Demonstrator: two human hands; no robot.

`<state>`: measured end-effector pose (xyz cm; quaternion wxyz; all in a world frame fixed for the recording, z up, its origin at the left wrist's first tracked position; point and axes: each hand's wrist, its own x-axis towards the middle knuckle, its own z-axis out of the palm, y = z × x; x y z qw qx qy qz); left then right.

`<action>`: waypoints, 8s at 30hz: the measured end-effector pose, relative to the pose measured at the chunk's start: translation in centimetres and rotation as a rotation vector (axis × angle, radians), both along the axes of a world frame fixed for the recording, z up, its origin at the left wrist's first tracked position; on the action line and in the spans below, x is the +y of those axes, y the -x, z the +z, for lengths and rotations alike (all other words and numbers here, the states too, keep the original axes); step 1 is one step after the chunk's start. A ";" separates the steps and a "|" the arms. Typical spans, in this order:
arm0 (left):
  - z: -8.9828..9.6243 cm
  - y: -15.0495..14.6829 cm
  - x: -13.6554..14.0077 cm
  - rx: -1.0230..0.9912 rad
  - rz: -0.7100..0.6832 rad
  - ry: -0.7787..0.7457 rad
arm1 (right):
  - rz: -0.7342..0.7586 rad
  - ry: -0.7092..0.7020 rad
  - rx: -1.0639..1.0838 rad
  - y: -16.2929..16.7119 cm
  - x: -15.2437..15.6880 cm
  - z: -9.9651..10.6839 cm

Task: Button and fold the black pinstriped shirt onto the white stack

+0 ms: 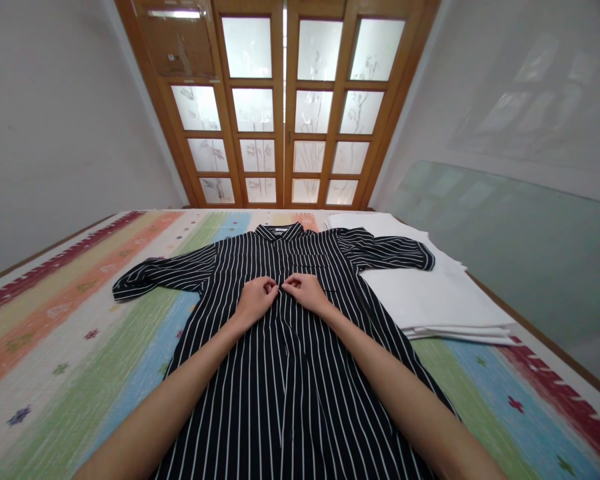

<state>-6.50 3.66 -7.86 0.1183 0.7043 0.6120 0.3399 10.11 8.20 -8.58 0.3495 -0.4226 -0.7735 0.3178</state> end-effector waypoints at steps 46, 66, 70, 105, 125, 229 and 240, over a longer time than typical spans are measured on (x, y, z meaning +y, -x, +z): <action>2.2 -1.5 -6.1 0.280 -0.259 0.130 | 0.153 0.489 0.109 -2.5 -6.1 1.5; 2.1 -1.3 -5.6 0.031 -0.303 0.315 | 0.177 0.332 0.111 -3.3 -6.4 0.5; 2.1 -0.9 -5.1 -0.133 -0.314 0.549 | 0.199 0.290 0.088 -3.4 -6.3 0.4; 2.1 -0.4 -5.4 -0.559 -0.223 0.782 | 0.231 0.228 0.061 -3.4 -6.5 0.5; 1.5 -0.7 -5.4 -0.560 -0.218 0.739 | 0.303 0.313 0.132 -3.5 -6.6 0.7; 0.2 0.3 -8.4 0.149 -0.353 -0.048 | 0.255 -0.344 -0.300 -4.3 -10.1 0.6; 0.4 -0.8 -11.3 0.081 -0.382 0.057 | 0.231 -0.004 -0.280 -3.5 -13.0 3.1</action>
